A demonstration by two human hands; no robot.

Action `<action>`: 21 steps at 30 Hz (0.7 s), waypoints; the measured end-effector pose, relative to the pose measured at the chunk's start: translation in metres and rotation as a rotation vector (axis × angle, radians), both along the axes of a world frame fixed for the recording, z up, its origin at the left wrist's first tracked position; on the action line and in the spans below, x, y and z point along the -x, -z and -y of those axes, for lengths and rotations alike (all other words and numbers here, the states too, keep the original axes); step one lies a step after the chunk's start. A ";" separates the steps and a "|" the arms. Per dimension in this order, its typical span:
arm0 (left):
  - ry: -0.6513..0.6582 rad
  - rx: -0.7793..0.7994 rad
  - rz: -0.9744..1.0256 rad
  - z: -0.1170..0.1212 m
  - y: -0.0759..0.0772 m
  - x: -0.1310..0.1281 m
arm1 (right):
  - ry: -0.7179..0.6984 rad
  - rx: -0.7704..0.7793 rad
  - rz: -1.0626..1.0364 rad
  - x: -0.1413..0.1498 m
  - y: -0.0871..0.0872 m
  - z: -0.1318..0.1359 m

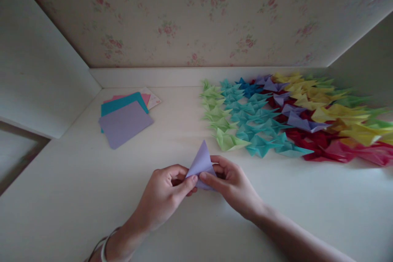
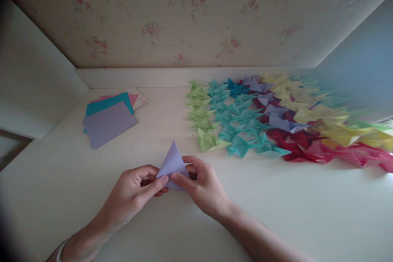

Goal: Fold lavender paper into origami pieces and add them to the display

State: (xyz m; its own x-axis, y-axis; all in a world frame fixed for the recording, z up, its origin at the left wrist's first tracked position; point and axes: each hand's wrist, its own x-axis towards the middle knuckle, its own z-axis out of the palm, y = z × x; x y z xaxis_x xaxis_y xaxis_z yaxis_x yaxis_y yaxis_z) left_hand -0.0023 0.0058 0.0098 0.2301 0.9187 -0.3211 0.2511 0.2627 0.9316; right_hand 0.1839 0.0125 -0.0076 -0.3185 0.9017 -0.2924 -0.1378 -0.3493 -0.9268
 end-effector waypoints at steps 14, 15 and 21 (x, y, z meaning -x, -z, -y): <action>0.053 -0.025 -0.050 0.001 0.000 -0.002 | 0.058 0.021 -0.030 0.000 -0.002 0.000; 0.054 -0.045 -0.062 0.003 0.001 -0.002 | 0.042 0.020 -0.041 0.000 -0.002 0.000; 0.117 -0.117 -0.090 0.008 0.000 0.001 | -0.077 0.026 -0.042 0.005 -0.004 0.000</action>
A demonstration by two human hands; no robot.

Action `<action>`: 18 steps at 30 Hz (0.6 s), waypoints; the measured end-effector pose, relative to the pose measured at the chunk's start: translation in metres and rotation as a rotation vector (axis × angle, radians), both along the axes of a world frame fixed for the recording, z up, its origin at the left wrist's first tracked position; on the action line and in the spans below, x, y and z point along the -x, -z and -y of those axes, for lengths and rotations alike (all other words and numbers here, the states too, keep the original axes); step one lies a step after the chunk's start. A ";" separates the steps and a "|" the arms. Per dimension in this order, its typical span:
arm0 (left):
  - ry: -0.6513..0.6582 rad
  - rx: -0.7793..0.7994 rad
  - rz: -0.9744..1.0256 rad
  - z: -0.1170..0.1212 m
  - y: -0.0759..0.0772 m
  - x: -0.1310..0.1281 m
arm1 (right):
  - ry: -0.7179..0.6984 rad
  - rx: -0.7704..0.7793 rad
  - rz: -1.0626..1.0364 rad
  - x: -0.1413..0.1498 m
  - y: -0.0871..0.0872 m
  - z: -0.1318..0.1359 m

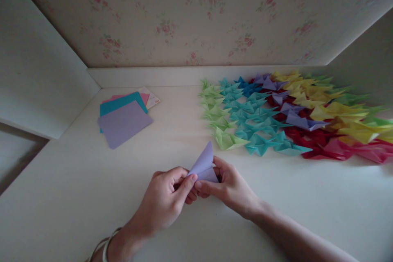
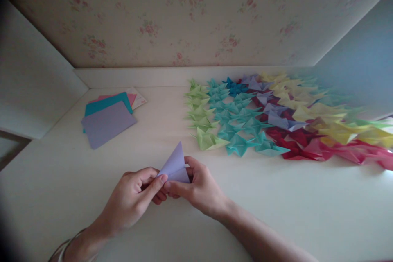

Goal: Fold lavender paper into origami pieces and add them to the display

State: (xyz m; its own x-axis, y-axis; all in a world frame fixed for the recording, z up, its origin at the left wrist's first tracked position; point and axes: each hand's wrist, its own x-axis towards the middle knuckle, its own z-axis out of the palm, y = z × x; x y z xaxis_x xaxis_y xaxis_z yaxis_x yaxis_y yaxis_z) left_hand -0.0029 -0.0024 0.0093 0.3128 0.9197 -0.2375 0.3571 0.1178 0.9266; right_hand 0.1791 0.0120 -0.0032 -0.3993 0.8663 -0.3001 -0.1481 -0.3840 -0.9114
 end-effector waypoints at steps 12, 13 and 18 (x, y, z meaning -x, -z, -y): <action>-0.244 0.021 0.079 -0.009 0.003 0.002 | 0.015 0.157 0.046 -0.007 0.002 -0.002; -0.258 0.020 0.084 -0.010 0.004 0.003 | 0.030 0.161 0.043 -0.008 0.003 -0.002; -0.402 -0.003 0.107 -0.018 0.008 0.012 | 0.129 0.169 0.037 -0.009 0.003 -0.005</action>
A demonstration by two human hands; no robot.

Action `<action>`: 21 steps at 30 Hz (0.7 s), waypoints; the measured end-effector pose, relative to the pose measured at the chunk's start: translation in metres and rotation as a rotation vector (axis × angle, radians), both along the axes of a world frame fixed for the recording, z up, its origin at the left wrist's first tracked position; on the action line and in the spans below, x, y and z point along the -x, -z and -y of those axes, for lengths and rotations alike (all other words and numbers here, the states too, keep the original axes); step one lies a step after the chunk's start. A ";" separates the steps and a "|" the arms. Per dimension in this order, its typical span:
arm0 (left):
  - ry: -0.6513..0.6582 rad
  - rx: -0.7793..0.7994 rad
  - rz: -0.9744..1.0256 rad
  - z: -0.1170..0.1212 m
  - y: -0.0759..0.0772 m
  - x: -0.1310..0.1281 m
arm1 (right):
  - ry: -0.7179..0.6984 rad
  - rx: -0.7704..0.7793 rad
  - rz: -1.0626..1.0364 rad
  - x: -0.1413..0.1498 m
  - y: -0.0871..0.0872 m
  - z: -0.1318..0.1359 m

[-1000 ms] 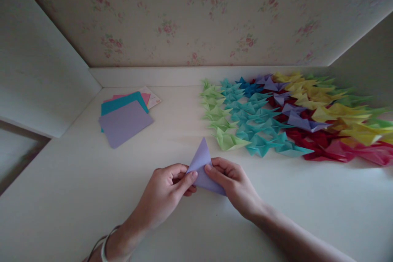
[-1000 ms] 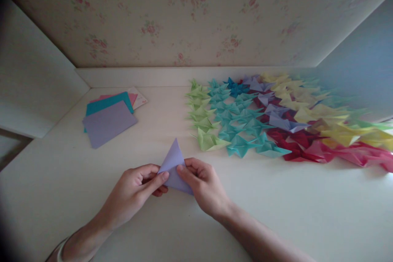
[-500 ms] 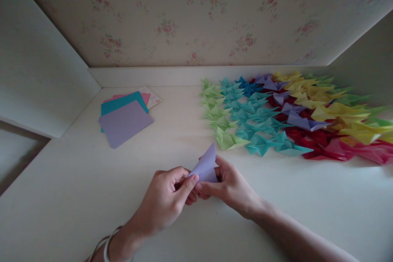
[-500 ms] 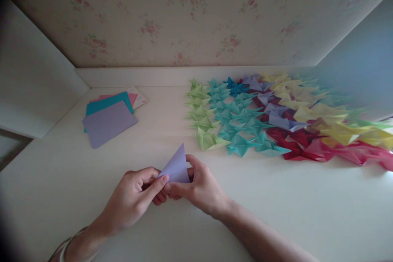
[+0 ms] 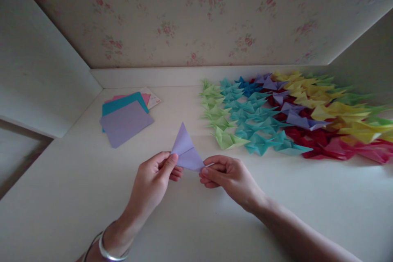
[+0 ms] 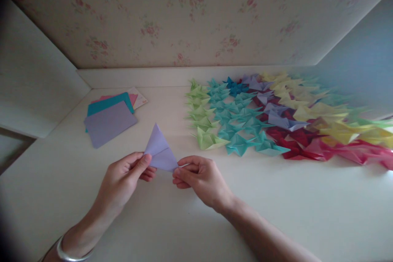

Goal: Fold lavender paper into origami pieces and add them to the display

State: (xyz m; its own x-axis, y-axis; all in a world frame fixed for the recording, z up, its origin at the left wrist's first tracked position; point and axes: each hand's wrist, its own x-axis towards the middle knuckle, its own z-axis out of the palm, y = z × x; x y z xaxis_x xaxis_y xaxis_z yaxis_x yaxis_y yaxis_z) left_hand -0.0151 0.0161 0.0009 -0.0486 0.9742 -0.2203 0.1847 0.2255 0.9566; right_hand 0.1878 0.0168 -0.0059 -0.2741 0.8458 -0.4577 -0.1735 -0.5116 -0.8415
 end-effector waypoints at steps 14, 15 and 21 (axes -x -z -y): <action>0.462 0.243 0.211 0.004 -0.001 -0.006 | 0.130 -0.209 -0.208 -0.014 0.000 -0.008; 0.486 0.233 0.177 0.006 -0.001 -0.008 | 0.071 -0.214 -0.198 -0.013 -0.001 -0.006; 0.562 0.224 0.040 0.014 -0.001 -0.016 | -0.144 -0.090 -0.134 0.000 0.003 0.005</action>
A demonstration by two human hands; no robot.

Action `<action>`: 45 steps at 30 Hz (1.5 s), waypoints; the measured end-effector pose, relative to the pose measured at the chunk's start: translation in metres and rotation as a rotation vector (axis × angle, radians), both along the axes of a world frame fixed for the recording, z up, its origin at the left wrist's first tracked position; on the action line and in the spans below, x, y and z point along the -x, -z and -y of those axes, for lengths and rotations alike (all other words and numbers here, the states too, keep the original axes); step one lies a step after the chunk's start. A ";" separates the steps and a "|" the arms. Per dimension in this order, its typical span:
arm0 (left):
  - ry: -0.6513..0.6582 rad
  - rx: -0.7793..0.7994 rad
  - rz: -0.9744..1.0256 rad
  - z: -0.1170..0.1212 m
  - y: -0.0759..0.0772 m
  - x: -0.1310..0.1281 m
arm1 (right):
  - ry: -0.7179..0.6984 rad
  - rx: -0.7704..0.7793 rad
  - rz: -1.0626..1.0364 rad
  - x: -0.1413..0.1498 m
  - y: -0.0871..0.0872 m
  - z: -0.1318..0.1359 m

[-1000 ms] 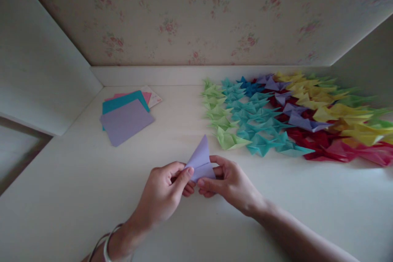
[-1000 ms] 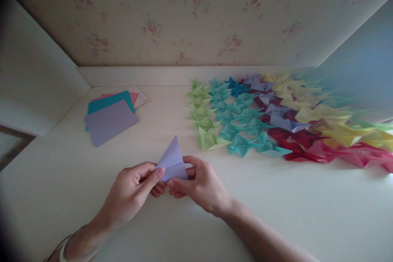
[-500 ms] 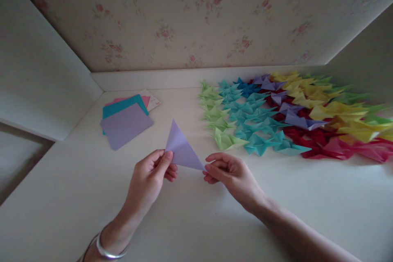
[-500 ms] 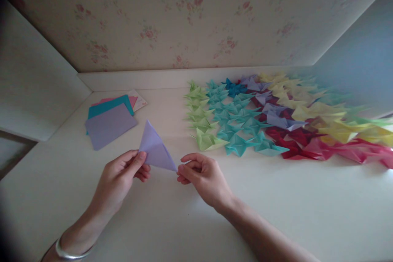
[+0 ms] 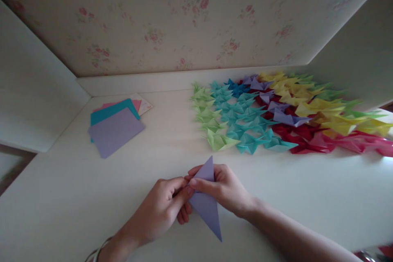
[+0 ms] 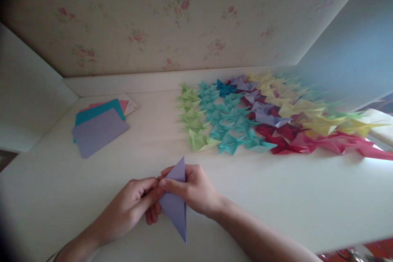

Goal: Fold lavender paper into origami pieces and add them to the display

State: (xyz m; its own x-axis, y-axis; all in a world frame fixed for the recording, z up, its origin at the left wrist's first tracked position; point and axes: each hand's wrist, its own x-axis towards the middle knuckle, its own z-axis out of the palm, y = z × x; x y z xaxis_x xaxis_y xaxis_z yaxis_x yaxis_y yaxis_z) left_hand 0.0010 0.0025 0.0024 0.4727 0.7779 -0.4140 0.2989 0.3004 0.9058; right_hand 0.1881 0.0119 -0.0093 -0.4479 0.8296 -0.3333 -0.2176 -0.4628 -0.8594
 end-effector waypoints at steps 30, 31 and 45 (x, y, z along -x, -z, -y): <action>-0.268 -0.826 -0.360 0.000 0.011 0.004 | 0.146 -0.250 0.287 0.004 -0.001 0.003; -0.214 -0.838 -0.357 0.001 0.010 0.003 | 0.143 -0.283 0.315 0.004 -0.001 0.003; -0.132 -0.125 0.271 0.001 -0.014 -0.002 | 0.046 -0.288 0.129 -0.001 -0.010 0.004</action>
